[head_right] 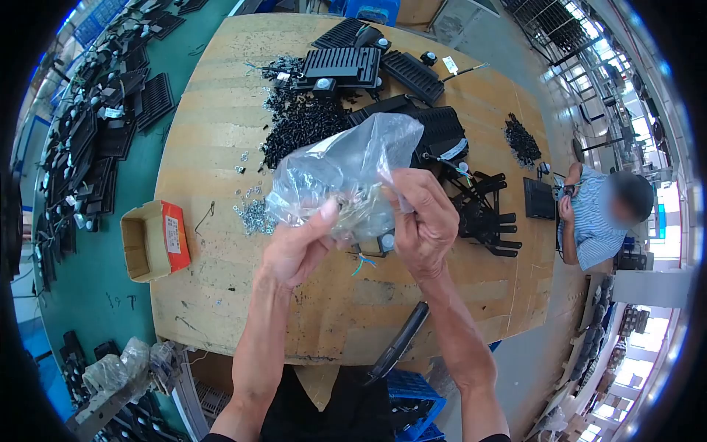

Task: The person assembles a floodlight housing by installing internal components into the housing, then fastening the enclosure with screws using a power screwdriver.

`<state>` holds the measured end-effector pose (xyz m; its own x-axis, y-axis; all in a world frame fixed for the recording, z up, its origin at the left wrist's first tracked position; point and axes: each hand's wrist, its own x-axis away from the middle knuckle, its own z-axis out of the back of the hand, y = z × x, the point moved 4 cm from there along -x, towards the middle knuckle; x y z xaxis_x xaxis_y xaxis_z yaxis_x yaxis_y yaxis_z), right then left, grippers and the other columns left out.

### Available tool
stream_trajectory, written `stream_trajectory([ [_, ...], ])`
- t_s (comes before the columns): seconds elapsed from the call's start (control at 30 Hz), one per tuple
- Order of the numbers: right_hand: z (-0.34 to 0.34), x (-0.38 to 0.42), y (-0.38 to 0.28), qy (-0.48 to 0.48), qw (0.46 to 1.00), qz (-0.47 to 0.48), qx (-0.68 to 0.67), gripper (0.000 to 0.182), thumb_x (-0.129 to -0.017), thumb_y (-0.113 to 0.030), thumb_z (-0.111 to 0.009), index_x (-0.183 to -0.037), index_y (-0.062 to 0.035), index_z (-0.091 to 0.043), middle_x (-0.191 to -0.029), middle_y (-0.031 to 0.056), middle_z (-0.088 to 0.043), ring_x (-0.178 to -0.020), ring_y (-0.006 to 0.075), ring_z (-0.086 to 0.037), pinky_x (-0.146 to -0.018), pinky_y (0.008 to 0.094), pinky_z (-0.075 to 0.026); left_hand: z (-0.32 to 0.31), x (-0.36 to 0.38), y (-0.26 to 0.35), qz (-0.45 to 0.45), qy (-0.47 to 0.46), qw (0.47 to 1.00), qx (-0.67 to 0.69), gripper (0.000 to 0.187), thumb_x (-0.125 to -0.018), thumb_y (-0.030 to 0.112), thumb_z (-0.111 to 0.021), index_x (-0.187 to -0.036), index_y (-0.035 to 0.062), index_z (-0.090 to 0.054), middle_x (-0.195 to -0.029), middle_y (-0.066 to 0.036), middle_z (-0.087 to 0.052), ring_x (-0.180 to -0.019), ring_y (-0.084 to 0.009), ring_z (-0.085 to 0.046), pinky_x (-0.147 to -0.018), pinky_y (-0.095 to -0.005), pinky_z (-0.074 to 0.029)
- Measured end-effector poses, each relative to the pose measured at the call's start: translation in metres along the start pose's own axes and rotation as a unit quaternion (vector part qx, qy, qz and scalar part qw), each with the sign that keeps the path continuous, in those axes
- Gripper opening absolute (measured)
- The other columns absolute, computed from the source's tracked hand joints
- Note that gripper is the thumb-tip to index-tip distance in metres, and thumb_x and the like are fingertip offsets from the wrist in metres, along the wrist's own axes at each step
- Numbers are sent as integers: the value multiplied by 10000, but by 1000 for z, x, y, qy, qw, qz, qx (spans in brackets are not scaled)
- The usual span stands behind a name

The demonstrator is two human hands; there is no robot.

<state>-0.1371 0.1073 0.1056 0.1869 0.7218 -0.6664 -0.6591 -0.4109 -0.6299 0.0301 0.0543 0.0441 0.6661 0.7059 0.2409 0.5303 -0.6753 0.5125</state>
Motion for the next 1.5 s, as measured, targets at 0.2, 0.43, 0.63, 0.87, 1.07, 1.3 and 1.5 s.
stream_trajectory([
  [0.2, -1, -7, -9, -31, 999, 35, 8, 316, -815, 164, -737, -1098, 22, -746, -978, 129, -743, -913, 262, -711, -799, 327, -563, -16, 2, 0, -112, 43, 992, -25, 401, -962, 157, -801, -1305, -4, -670, -1180, -85, -730, -1043, -168, -688, -894, -355, -569],
  [0.43, 4, 16, -5, -6, 999, -34, -5, 299, -832, 183, -705, -1084, 29, -751, -995, 136, -754, -927, 260, -721, -802, 322, -566, -9, 9, 6, -132, 64, 968, -203, 355, -909, 56, -846, -1225, -27, -709, -1143, -75, -746, -1013, -160, -715, -862, -306, -602],
  [0.63, 3, 15, -2, 4, 999, -40, -24, 297, -854, 171, -726, -1121, 43, -752, -1022, 138, -756, -932, 210, -710, -808, 293, -553, -8, 10, 4, -155, 87, 962, -206, 391, -889, 57, -865, -1236, -30, -707, -1124, -94, -758, -993, -142, -708, -855, -288, -589],
  [0.87, 7, 14, 1, -9, 997, -73, -37, 278, -854, 147, -760, -1104, 24, -762, -1010, 140, -758, -919, 202, -710, -790, 282, -544, 14, 5, -4, -112, -11, 992, -51, 505, -902, 59, -837, -1356, -21, -631, -1223, -111, -730, -1139, -201, -697, -1002, -384, -563],
  [1.07, 6, 15, -7, -37, 998, -20, -51, 242, -847, 136, -761, -1058, 17, -759, -992, 136, -765, -910, 236, -726, -790, 293, -556, 15, 8, -3, -74, -61, 991, 89, 583, -936, 97, -811, -1446, -7, -549, -1318, -115, -679, -1235, -213, -645, -1072, -405, -518],
  [1.3, 3, 25, -5, -73, 997, 22, -6, 258, -824, 137, -738, -1054, 22, -757, -996, 151, -765, -917, 285, -746, -785, 338, -588, 19, 6, -8, -63, 118, 980, -149, 462, -932, 164, -842, -1316, -9, -650, -1168, -77, -726, -1054, -170, -684, -917, -351, -558],
  [1.5, -9, 33, 9, -64, 997, -2, 31, 260, -869, 131, -716, -1102, 25, -763, -999, 143, -763, -905, 269, -744, -777, 315, -581, 17, 1, -1, -86, 169, 939, -288, 356, -931, 181, -840, -1193, -24, -713, -986, -32, -750, -871, -132, -688, -801, -341, -561],
])
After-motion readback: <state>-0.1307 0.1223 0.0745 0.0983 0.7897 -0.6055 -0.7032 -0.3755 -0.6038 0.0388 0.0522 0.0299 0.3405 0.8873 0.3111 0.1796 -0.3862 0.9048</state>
